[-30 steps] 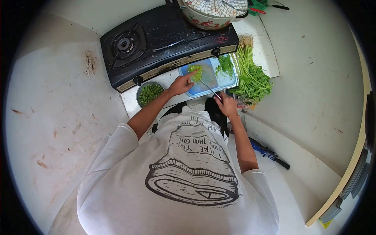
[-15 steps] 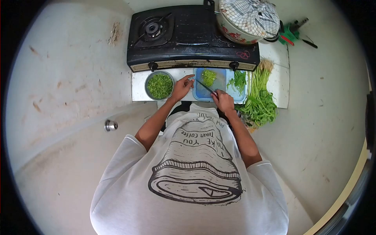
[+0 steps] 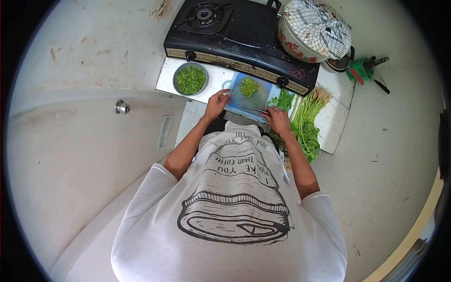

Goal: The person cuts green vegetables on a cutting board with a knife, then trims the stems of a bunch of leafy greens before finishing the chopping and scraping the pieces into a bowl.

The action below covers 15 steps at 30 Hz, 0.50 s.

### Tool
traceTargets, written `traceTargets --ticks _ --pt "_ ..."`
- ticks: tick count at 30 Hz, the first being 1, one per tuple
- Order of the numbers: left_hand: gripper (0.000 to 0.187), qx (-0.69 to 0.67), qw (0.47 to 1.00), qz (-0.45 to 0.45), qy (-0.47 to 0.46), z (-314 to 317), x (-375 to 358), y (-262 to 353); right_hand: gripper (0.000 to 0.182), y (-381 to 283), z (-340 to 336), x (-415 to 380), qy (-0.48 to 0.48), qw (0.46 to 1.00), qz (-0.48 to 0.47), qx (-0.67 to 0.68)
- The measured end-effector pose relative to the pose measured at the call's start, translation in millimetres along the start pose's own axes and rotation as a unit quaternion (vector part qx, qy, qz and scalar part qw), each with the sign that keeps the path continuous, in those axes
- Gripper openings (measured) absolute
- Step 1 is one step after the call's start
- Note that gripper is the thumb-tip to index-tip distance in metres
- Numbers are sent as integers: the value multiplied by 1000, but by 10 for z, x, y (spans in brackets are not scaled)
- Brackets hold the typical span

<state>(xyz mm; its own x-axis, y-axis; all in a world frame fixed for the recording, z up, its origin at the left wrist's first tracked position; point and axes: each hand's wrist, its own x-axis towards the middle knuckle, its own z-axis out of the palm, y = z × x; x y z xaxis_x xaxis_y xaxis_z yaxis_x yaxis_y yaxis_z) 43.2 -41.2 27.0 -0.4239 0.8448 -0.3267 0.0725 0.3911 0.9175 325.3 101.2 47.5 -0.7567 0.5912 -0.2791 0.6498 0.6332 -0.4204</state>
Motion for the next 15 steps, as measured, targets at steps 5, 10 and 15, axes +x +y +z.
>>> traceTargets --ticks 5,10,15 --pt "34 -40 998 -39 34 65 -242 -6 35 98 -63 94 -18 999 -27 -27" --pt "34 -70 994 -35 71 107 -452 -102 37 146 -96 407 -10 999 -25 -44" --pt "33 -76 991 -59 88 81 -599 -154 37 194 -136 598 20 998 -23 -50"
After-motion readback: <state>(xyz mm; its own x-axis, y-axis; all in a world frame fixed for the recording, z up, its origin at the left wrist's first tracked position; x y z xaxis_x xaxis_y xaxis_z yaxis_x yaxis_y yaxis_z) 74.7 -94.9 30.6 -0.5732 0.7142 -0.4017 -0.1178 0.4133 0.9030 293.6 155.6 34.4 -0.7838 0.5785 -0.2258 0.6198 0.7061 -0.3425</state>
